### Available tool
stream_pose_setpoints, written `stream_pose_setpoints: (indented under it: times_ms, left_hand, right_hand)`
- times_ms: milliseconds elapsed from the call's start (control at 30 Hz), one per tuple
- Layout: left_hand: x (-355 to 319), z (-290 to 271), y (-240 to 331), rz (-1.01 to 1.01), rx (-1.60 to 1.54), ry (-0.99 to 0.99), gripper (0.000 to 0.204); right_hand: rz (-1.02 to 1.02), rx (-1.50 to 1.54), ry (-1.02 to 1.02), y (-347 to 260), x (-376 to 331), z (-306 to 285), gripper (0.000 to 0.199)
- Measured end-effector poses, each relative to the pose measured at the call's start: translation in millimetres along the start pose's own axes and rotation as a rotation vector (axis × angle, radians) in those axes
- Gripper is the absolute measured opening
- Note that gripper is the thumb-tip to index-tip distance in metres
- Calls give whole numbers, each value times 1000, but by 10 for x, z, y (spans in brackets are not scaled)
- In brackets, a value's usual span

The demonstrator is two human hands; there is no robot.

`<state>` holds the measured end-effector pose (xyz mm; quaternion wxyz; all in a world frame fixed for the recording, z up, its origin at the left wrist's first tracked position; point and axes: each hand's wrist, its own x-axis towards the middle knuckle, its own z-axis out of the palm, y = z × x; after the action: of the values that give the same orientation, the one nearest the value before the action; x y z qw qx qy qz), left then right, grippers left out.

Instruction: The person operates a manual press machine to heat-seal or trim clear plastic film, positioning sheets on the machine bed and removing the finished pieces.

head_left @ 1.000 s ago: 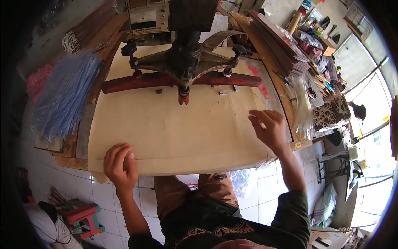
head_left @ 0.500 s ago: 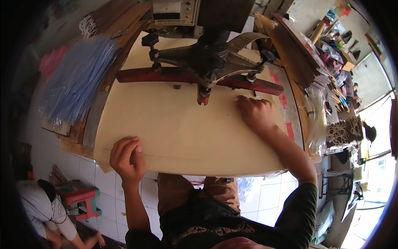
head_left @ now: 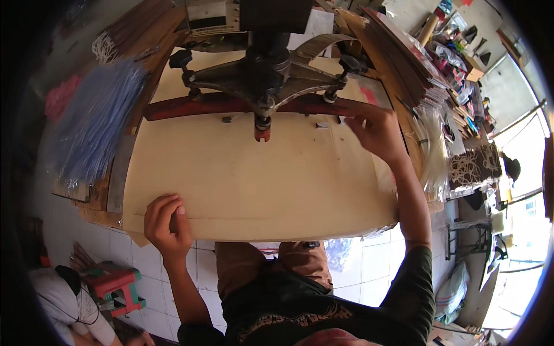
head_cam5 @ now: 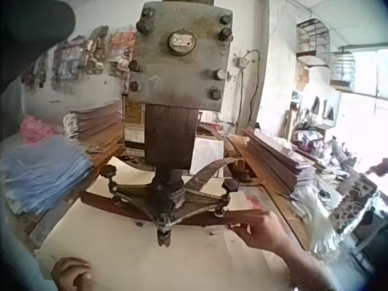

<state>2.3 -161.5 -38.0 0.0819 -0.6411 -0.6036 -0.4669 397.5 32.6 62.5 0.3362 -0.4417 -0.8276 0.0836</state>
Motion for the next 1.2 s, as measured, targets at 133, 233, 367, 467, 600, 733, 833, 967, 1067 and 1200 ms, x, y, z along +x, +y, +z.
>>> stream_pose_setpoints:
  times_ms: [133,233,367,467,600,733,833,967,1067,1200]
  left_hand:
    - [-13,39,-30,-10,-29,28,10]
    - [7,63,-46,-2,-23,37,10]
    - [6,71,-20,-1,-19,59,9]
    - [-21,-61,-71,-16,24,79,8]
    - [20,52,63,-30,-2,76,7]
    - [50,120,99,-26,-12,90,6]
    - [-20,29,16,2,29,100,6]
    - [79,-60,1,11,11,71,7]
    - [28,-35,94,-17,-26,29,8]
    - [29,-22,93,-14,-3,46,7]
  right_hand:
    - [-83,-325,-269,180,-153,76,13]
    - [-146,-496,-331,211,-199,109,12]
    - [-209,-631,-312,163,-206,106,9]
    - [-206,-373,154,-350,-206,-413,4]
    - [-256,-476,458,-483,-398,-547,3]
    - [-261,-570,419,-390,-213,-373,3]
    - [-226,-568,361,-244,136,-196,4]
    - [-228,-522,344,-254,290,57,6]
    - [-463,-310,371,-583,-77,257,12]
    - [-604,-254,477,-820,-34,105,17]
